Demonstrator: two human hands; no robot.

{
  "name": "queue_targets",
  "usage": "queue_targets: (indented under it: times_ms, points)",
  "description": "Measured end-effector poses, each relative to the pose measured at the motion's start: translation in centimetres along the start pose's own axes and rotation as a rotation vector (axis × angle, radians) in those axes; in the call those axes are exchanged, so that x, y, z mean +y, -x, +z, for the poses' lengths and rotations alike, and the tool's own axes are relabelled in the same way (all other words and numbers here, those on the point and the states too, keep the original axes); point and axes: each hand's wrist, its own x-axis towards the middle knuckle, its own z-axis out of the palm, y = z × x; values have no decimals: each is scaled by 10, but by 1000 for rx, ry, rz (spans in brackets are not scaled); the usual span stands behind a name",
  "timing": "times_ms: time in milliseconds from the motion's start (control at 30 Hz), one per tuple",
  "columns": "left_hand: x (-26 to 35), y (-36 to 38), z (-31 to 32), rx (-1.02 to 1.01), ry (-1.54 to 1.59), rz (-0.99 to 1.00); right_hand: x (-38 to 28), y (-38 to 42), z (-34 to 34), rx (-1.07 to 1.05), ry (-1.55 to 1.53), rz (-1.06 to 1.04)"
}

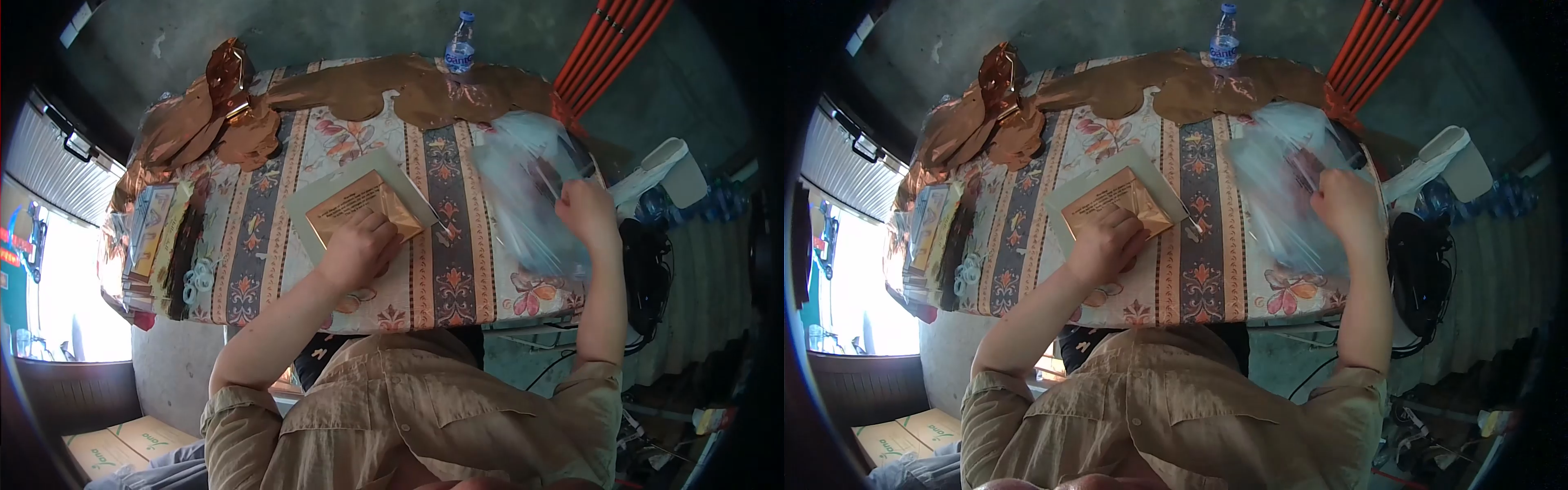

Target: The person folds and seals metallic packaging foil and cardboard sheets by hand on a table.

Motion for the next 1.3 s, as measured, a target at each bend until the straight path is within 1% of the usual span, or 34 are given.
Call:
queue_targets:
  times_ms: [33, 100, 167, 233, 267, 333, 567, 667, 733, 767, 800, 833, 967, 1033, 1167, 1233, 1300]
  points:
    - [1, 0, -1, -9, -10, -18, -7, 14, -9, 7, -80, -16]
    - [1, 1, 0, -19, -16, -35, -29, 36, -20, -129, -489, -71]
    - [0, 3, 1, -30, -30, -105, -49, 45, -8, -206, -579, -307]
    - [0, 3, 1, -26, -30, -103, -70, 49, 9, -143, -510, -461]
    - [1, 3, 1, -23, -26, -105, -77, 47, 18, -140, -511, -460]
    - [0, 4, 2, -25, -31, -107, -87, 43, 30, -122, -416, -502]
    - [-3, 5, 4, 2, -4, -110, -108, 27, 36, -136, -308, -474]
    - [-1, 5, 4, 11, -1, -118, -118, 23, 37, -102, -295, -452]
    - [0, 4, 2, 5, -6, -126, -124, 18, 45, -33, -309, -436]
    - [1, 3, 2, -2, -8, -130, -127, 16, 49, -36, -308, -439]
    - [1, 3, 1, -2, -5, -134, -132, 14, 54, 17, -301, -441]
    - [1, 2, 1, 0, 6, -108, -136, 13, 58, 69, -295, -443]
    - [1, 1, -2, -15, 21, -49, -146, 6, 73, 138, -305, -470]
    - [0, 2, -2, -21, 19, -47, -146, 1, 80, 250, -328, -578]
    - [-1, 2, 0, -51, -2, -56, -144, 1, 78, 254, -448, -584]
    - [-1, 3, -1, -45, 15, -52, -141, 3, 73, 142, -632, -481]
    - [-1, 0, -2, -33, 19, -50, -139, 1, 74, 191, -624, -516]
